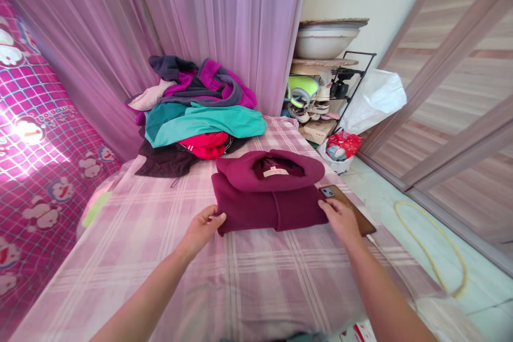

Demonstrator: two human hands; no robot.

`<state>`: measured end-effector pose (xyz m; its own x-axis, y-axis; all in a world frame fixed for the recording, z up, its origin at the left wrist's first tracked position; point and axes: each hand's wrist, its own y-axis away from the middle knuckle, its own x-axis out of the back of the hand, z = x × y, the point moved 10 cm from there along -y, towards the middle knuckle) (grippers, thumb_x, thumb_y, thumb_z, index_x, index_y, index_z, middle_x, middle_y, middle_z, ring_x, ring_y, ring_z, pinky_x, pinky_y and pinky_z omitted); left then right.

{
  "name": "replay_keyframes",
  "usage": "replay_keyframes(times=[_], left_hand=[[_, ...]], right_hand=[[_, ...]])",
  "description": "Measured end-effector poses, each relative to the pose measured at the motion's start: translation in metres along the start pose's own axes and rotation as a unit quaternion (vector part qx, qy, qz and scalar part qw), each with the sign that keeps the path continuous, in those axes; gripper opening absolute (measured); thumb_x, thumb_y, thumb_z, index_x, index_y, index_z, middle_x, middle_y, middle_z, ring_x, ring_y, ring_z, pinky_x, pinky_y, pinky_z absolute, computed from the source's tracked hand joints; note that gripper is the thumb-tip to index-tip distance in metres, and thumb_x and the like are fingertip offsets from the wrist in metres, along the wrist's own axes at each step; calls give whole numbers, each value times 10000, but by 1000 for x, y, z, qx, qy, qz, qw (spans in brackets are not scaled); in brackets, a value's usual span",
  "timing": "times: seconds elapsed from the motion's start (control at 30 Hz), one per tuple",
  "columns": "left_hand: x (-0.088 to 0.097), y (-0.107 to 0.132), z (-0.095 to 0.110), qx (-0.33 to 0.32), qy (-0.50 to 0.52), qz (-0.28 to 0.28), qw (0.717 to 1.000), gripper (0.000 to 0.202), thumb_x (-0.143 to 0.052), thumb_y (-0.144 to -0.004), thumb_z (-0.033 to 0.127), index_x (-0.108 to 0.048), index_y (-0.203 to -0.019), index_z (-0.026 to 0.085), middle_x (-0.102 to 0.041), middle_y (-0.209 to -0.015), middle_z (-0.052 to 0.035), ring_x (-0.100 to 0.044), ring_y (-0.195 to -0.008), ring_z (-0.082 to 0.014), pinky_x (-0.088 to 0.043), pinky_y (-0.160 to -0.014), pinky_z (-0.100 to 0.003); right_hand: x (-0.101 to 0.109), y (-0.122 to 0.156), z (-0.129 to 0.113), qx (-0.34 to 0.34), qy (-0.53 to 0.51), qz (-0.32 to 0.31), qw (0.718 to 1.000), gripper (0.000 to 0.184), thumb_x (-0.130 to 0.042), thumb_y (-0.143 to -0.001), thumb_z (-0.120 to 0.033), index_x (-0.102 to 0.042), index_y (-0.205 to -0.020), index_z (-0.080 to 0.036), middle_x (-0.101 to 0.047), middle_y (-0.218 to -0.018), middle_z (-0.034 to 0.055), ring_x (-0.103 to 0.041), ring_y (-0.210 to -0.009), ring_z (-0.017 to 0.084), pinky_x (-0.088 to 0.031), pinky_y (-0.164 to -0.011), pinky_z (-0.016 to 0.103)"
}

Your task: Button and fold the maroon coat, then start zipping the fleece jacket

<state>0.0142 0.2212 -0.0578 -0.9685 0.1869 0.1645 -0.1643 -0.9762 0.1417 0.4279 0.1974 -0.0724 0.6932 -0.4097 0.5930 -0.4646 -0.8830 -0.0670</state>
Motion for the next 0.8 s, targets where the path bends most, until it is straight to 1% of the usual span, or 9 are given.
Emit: replay_keyframes(times=[0.1,0.2,0.3,0.43,0.5,0.57,0.63,0.7,0.8], left_hand=[[-6,7,-18,30,-5,-31,999,468,-659,-678,670,-587,-753,214,-627,-657,27,-578,-599,-147,-487,-615,-302],[-5,4,-12,13,-43,-45,998,520,-635,-693,702,-615,-849,206,-710,-821,-24,-652,-762,-193,-513,-721,-332],[3,-3,-5,28,-48,-20,998,636,-637,-697,709,-595,-1058,187,-733,-907,-56,-680,-904,-229,-513,-803,-354],[15,-11,-4,31,-47,47,997,806,-664,-710,639,-457,-1315,149,-647,-666,35,-656,-706,-186,-474,-664,-301],[21,-14,-6,17,-92,74,993,801,-650,-741,580,-415,-1377,153,-547,-554,91,-598,-586,-161,-427,-595,-276],[27,-17,-8,18,-170,82,982,764,-624,-777,516,-397,-1416,164,-544,-547,89,-596,-583,-169,-431,-600,-286],[34,-17,0,0,-257,94,962,743,-606,-800,465,-377,-1445,176,-642,-678,36,-640,-698,-198,-480,-689,-329],[35,-15,25,-66,-329,117,935,730,-598,-818,430,-359,-1469,201,-704,-952,-46,-655,-911,-239,-499,-838,-397],[6,-5,76,-218,-416,106,876,723,-649,-813,388,-394,-1473,242,-540,-1400,-137,-499,-1283,-327,-397,-1055,-507]], right_hand=[[-2,7,10,-16,67,-17,998,411,-543,-755,-618,-716,-726,-246,-679,-611,9,-635,-620,227,-470,-584,307],[0,3,6,-12,101,-40,994,417,-531,-776,-609,-730,-753,-244,-694,-645,25,-650,-648,234,-479,-611,318],[0,-4,-1,1,101,-69,993,403,-527,-798,-585,-743,-784,-244,-722,-709,33,-670,-700,237,-493,-638,317],[2,-8,-1,14,99,-55,993,396,-518,-819,-569,-743,-801,-244,-721,-696,26,-671,-690,230,-492,-620,305],[1,-8,1,23,115,-46,992,378,-523,-821,-562,-737,-799,-250,-711,-670,20,-665,-668,224,-488,-610,301],[-1,-6,1,26,138,-52,989,350,-537,-823,-540,-735,-827,-251,-721,-704,28,-671,-687,226,-497,-632,306],[2,-4,-8,39,156,-39,986,352,-561,-819,-503,-727,-984,-239,-742,-816,49,-683,-751,236,-518,-693,326],[11,-2,-32,93,169,6,981,506,-591,-808,-457,-625,-1253,-219,-732,-1025,86,-683,-896,261,-529,-802,370],[14,8,-87,241,198,48,949,670,-598,-808,-351,-447,-1448,-226,-554,-1385,131,-566,-1216,297,-464,-1002,438]])
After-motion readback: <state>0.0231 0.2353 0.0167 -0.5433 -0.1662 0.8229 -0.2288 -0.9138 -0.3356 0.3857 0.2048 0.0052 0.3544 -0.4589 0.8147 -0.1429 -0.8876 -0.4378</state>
